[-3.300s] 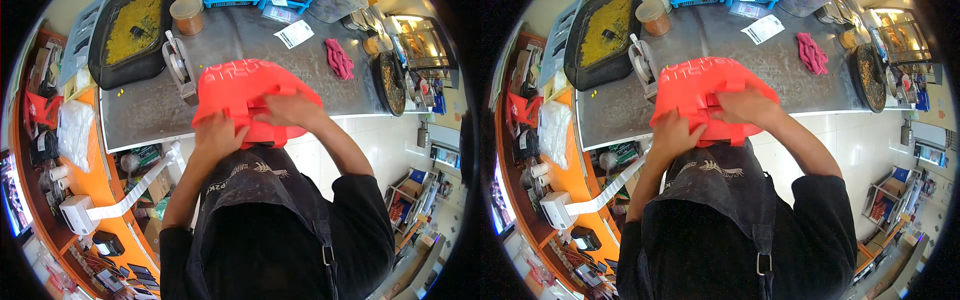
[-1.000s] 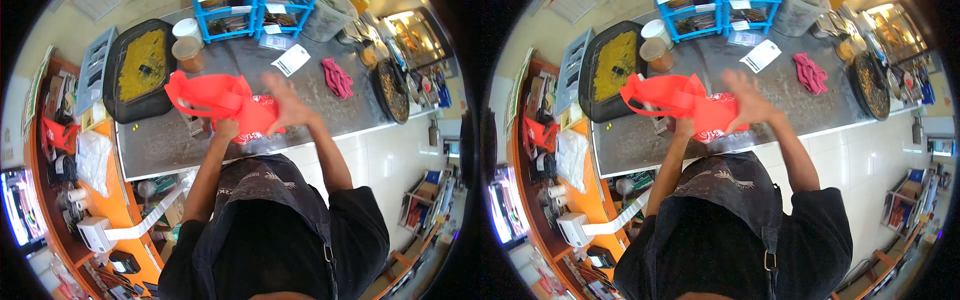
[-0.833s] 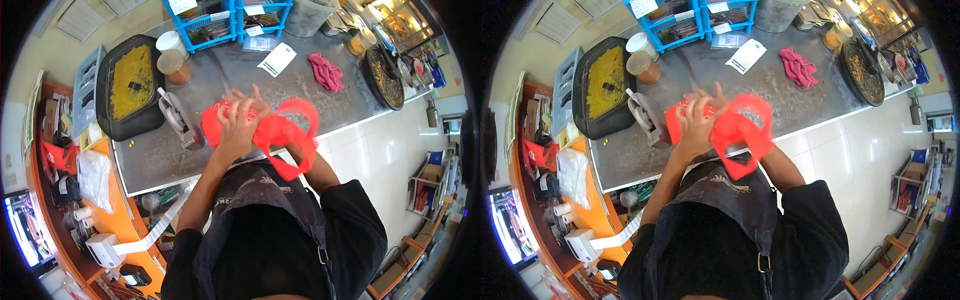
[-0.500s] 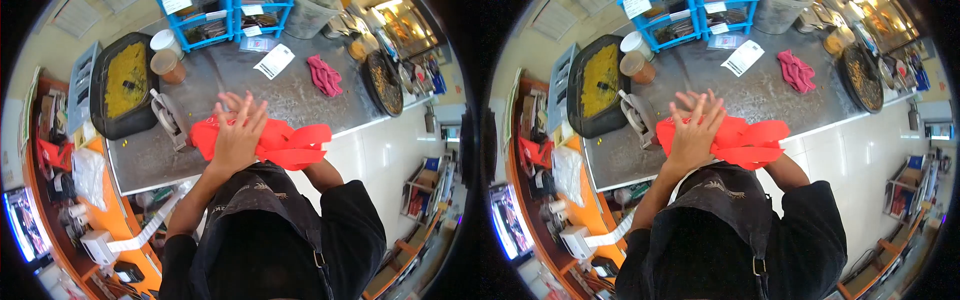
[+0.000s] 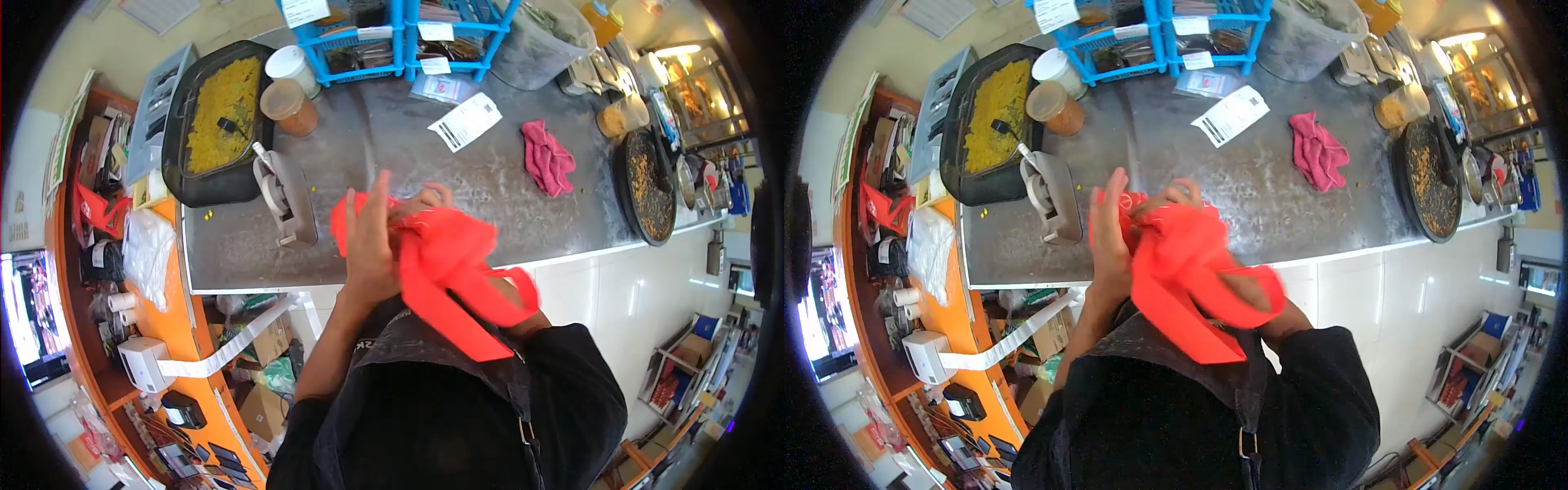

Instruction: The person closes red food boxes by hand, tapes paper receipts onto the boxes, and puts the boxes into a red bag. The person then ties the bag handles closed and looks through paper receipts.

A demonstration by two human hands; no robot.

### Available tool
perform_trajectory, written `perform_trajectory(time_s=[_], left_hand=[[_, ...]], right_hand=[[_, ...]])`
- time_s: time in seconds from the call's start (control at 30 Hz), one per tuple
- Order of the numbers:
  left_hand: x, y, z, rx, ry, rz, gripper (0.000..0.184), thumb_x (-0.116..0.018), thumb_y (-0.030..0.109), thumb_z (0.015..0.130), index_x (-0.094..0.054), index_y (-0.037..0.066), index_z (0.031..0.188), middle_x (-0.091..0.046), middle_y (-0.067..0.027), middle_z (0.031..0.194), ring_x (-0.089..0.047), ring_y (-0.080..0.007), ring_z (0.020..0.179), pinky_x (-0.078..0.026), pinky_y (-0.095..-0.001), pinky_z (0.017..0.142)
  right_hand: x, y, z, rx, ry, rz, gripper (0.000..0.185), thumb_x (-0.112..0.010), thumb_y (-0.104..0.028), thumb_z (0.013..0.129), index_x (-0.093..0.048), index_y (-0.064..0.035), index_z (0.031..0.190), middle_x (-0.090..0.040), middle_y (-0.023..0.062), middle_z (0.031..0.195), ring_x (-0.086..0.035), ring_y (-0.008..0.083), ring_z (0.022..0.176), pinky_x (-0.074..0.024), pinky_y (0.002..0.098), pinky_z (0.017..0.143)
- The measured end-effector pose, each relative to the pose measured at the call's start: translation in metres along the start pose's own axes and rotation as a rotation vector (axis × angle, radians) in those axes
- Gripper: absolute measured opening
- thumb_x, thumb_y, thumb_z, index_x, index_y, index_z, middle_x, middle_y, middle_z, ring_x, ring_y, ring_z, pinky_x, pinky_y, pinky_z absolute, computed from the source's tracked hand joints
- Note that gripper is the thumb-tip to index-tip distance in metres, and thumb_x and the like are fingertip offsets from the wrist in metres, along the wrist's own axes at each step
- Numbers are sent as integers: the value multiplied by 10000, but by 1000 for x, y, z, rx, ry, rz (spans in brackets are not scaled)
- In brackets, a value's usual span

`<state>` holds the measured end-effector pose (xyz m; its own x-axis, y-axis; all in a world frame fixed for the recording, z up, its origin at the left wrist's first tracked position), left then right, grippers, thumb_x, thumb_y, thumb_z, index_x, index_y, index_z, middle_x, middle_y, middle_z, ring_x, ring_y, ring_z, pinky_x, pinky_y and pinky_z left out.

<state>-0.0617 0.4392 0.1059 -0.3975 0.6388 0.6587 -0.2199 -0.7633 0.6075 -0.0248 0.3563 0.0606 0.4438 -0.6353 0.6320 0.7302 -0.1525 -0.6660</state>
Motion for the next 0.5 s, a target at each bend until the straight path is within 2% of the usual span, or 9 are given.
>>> perform_trajectory(time_s=[0.1, 0.17, 0.23, 0.4, 0.5], left_hand=[[-40, -44, -26, 273, -36, -364, 1119, -788, 426, 716, -156, -115, 1464, -314, -262, 1503, -354, -346, 1385, -97, -598, 1135], [-57, -44, -43, 68, -240, 32, 1143, -788, 446, 715, -134, -102, 1475, -312, -253, 1509, -340, -336, 1397, -88, -569, 1144], [-60, -32, -38, -92, -330, 245, 1114, -779, 434, 724, -147, -98, 1471, -324, -248, 1498, -351, -334, 1384, -103, -561, 1138], [-64, -31, -15, -53, -318, 262, 1043, -756, 404, 744, -180, -86, 1462, -353, -234, 1472, -377, -329, 1354, -140, -541, 1123], [-82, -26, 2, -76, -332, 300, 1000, -742, 386, 757, -199, -78, 1457, -371, -225, 1457, -393, -326, 1335, -163, -529, 1114]], right_hand=[[5, 4, -1, 16, 10, 3, 613, -728, -327, 728, -532, -127, 1273, -478, 147, 1397, -338, 306, 1373, -135, 626, 1119], [7, 4, -2, 22, 16, 3, 595, -723, -322, 730, -541, -131, 1262, -477, 144, 1397, -336, 307, 1373, -130, 634, 1117], [5, 4, 1, 41, 23, 7, 576, -717, -317, 732, -551, -134, 1252, -477, 142, 1397, -333, 309, 1373, -126, 642, 1114], [-9, -1, 18, 202, 12, -24, 532, -704, -305, 736, -573, -141, 1225, -476, 136, 1396, -326, 312, 1374, -115, 663, 1109], [-15, 6, 28, 299, -90, -114, 506, -696, -297, 739, -587, -146, 1210, -476, 132, 1395, -322, 314, 1374, -108, 675, 1105]])
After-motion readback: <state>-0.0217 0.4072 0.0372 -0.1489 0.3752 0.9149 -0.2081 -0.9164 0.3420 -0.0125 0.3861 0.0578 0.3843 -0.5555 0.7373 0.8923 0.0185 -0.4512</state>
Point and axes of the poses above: each hand's wrist, its own z-axis towards the middle knuckle, its own x-axis out of the back of the hand, y = z × x, the point moved 9 cm from there along z, towards the middle knuckle
